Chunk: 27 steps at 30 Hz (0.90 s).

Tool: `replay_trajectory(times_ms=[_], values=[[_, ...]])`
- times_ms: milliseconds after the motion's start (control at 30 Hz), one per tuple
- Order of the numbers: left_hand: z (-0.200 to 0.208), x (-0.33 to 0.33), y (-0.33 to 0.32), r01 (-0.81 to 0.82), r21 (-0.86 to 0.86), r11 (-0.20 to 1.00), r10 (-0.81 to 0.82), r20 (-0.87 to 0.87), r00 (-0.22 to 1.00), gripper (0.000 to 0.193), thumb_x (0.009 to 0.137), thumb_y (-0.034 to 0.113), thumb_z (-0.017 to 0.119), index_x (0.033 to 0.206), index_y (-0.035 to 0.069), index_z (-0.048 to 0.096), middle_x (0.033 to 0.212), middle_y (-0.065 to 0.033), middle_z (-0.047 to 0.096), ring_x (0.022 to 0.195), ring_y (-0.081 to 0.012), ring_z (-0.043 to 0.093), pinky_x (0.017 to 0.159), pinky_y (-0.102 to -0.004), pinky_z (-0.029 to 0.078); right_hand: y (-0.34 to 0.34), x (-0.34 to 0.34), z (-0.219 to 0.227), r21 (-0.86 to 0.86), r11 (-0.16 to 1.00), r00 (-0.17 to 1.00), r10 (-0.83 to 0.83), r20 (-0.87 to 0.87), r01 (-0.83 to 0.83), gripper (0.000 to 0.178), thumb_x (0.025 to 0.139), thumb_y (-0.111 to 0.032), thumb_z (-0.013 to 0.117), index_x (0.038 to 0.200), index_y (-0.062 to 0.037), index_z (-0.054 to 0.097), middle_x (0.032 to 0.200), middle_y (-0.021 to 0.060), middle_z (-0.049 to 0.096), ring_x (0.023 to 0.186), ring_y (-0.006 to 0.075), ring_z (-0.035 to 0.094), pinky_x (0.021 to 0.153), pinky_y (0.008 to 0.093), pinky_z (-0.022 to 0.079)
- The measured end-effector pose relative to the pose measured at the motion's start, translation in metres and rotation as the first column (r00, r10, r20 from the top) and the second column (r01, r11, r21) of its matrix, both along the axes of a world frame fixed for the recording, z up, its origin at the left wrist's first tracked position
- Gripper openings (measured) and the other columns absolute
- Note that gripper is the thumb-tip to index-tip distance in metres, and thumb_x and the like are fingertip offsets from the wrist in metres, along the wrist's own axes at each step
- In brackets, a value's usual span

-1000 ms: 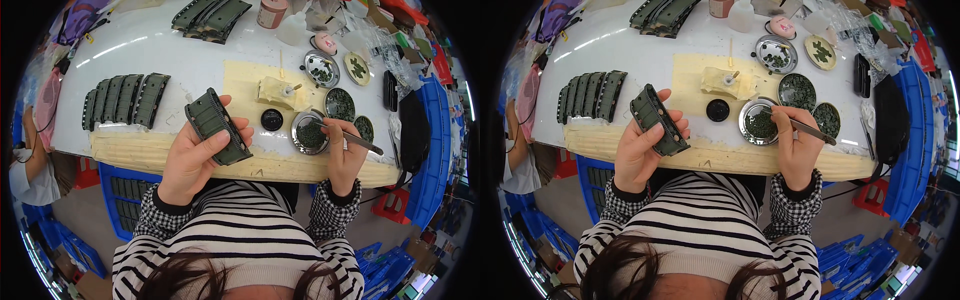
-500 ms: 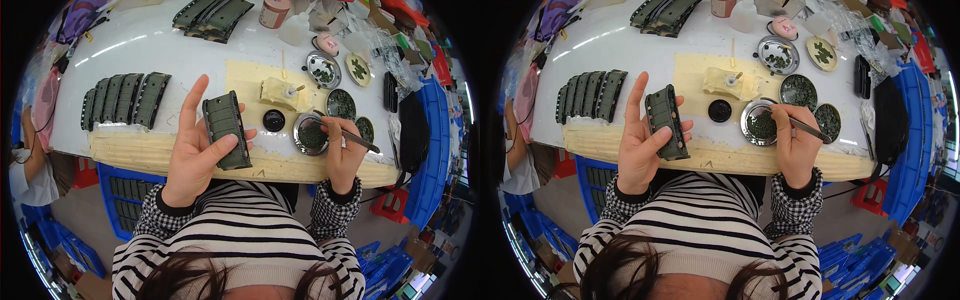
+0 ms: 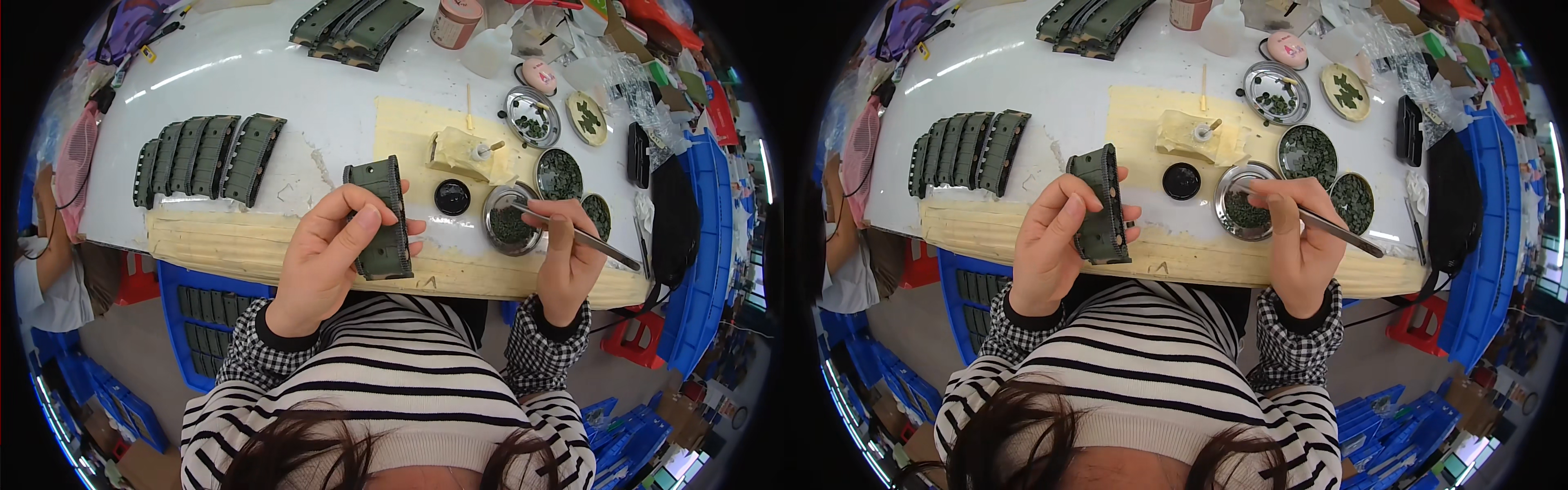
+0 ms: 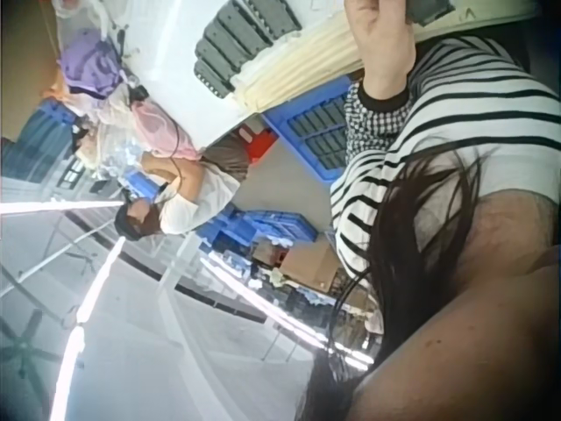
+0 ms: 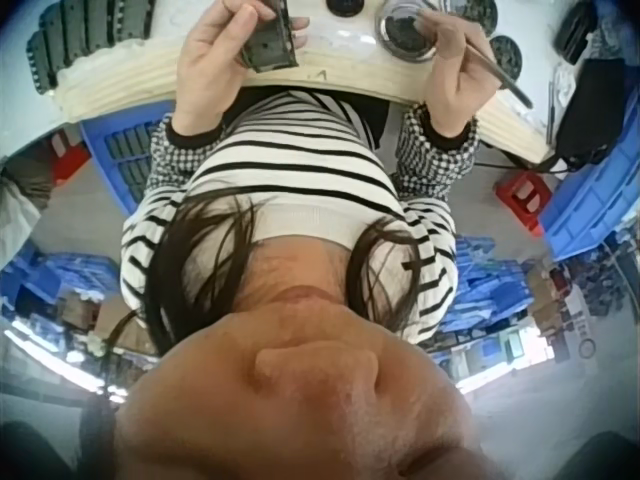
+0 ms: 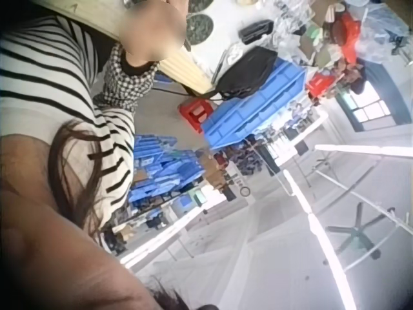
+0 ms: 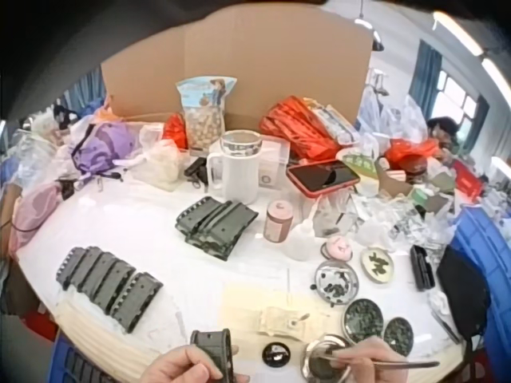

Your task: Assembling plastic components into toy tank hulls at a factory workbench.

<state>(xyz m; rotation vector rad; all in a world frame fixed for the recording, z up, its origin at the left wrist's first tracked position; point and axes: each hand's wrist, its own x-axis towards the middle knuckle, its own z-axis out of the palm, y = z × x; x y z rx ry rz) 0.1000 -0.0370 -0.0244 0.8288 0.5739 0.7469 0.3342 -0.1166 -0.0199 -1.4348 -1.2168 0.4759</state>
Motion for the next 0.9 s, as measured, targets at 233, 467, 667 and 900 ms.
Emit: replay_trajectory(times_ms=[233, 467, 667, 900], values=[[-0.003, 0.005, -0.005, 0.363, -0.244, 0.899, -0.279, 0.320, 0.906, 0.030, 0.104, 0.028, 0.038, 0.095, 0.001, 0.049, 0.106, -0.0135, 0.057, 0.098, -0.0233, 0.064, 0.084, -0.0359, 0.057, 0.018, -0.037, 0.023, 0.036, 0.912, 0.909, 0.410, -0.075, -0.409, 0.019, 0.091, -0.016, 0.059, 0.093, -0.0014, 0.071, 0.078, 0.0028, 0.068, 0.080, 0.0193, 0.050, 0.078, 0.0327, 0.042], [-0.004, -0.003, -0.005, 0.355, -0.253, 0.900, -0.285, 0.276, 0.918, 0.032, 0.102, 0.034, 0.040, 0.091, 0.005, 0.044, 0.121, -0.0217, 0.054, 0.099, -0.0290, 0.064, 0.085, -0.0425, 0.057, 0.020, -0.049, 0.021, -0.005, 0.917, 0.906, 0.394, -0.151, -0.400, 0.018, 0.090, -0.014, 0.059, 0.095, -0.0010, 0.070, 0.077, 0.0055, 0.068, 0.080, 0.0208, 0.053, 0.076, 0.0323, 0.043], [-0.002, 0.004, -0.010, 0.110, -0.198, 0.974, -0.060, 0.243, 0.968, 0.027, 0.103, 0.027, 0.042, 0.093, 0.003, 0.051, 0.103, -0.0071, 0.056, 0.094, -0.0156, 0.062, 0.081, -0.0315, 0.056, 0.008, -0.057, 0.034, 0.153, 0.894, 0.898, 0.389, 0.204, -0.421, 0.026, 0.081, -0.016, 0.070, 0.102, 0.0013, 0.067, 0.087, 0.0114, 0.067, 0.092, 0.0285, 0.066, 0.077, 0.0354, 0.052], [-0.009, 0.002, -0.011, 0.108, -0.154, 0.982, -0.076, 0.202, 0.976, 0.025, 0.103, 0.025, 0.042, 0.096, 0.003, 0.052, 0.133, -0.0201, 0.049, 0.115, -0.0182, 0.051, 0.100, -0.0336, 0.041, 0.012, -0.065, 0.034, 0.118, 0.874, 0.799, 0.366, 0.477, -0.471, 0.046, 0.069, -0.019, 0.078, 0.107, 0.0036, 0.065, 0.096, 0.0147, 0.066, 0.094, 0.0327, 0.068, 0.076, 0.0359, 0.057]])
